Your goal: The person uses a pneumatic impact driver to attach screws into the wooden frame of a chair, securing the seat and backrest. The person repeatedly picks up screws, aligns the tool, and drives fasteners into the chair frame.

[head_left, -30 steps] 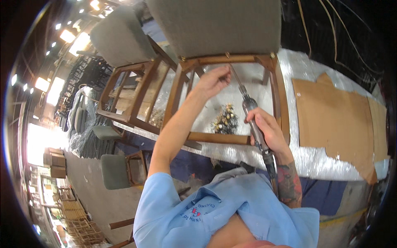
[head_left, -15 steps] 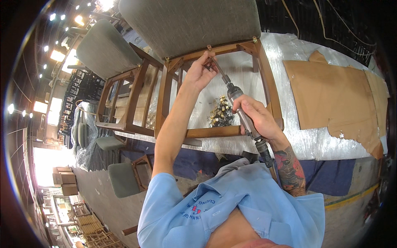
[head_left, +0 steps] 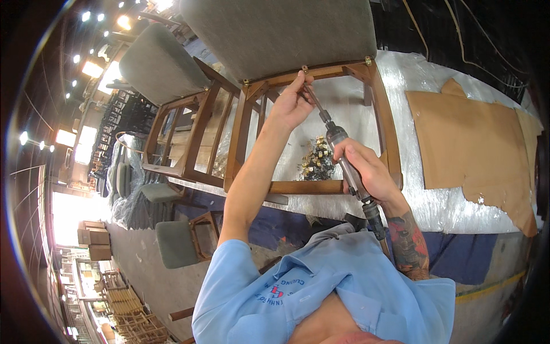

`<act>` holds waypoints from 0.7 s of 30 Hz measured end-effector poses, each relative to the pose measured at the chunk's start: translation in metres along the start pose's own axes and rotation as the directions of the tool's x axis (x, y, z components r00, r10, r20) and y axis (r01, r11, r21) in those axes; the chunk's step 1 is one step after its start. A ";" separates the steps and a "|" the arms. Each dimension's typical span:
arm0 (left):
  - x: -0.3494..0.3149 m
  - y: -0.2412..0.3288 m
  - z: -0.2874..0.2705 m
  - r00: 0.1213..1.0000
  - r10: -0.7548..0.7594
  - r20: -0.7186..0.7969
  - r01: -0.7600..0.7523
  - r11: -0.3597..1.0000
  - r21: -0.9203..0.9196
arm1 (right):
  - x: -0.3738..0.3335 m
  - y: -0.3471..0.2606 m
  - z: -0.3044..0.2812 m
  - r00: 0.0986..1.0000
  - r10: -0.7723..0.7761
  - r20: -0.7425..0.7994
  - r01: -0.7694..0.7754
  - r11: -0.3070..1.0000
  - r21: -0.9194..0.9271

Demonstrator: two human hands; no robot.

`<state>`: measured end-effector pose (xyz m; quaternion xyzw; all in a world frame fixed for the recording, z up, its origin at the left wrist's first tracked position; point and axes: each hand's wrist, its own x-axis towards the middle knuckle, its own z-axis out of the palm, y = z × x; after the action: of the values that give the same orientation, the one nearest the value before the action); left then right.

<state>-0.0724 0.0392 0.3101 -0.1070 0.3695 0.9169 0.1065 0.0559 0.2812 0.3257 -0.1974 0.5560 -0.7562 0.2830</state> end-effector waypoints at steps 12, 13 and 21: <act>0.005 0.003 0.020 0.985 0.008 0.170 -0.027 0.994 0.108 | -0.005 0.000 0.000 0.994 -0.042 -0.104 0.061 0.979 0.192; 0.007 0.003 0.025 0.988 0.024 0.152 -0.049 0.986 0.161 | -0.005 -0.001 -0.002 0.993 -0.055 -0.101 0.073 0.981 0.182; 0.068 -0.043 0.032 0.996 -0.074 0.056 0.056 0.960 0.274 | -0.003 -0.025 -0.011 0.939 -0.079 -0.334 0.111 0.991 0.077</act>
<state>-0.1289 0.0991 0.2858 -0.0731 0.4845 0.8565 0.1622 0.0465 0.2969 0.3464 -0.0810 0.5487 -0.8169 0.1583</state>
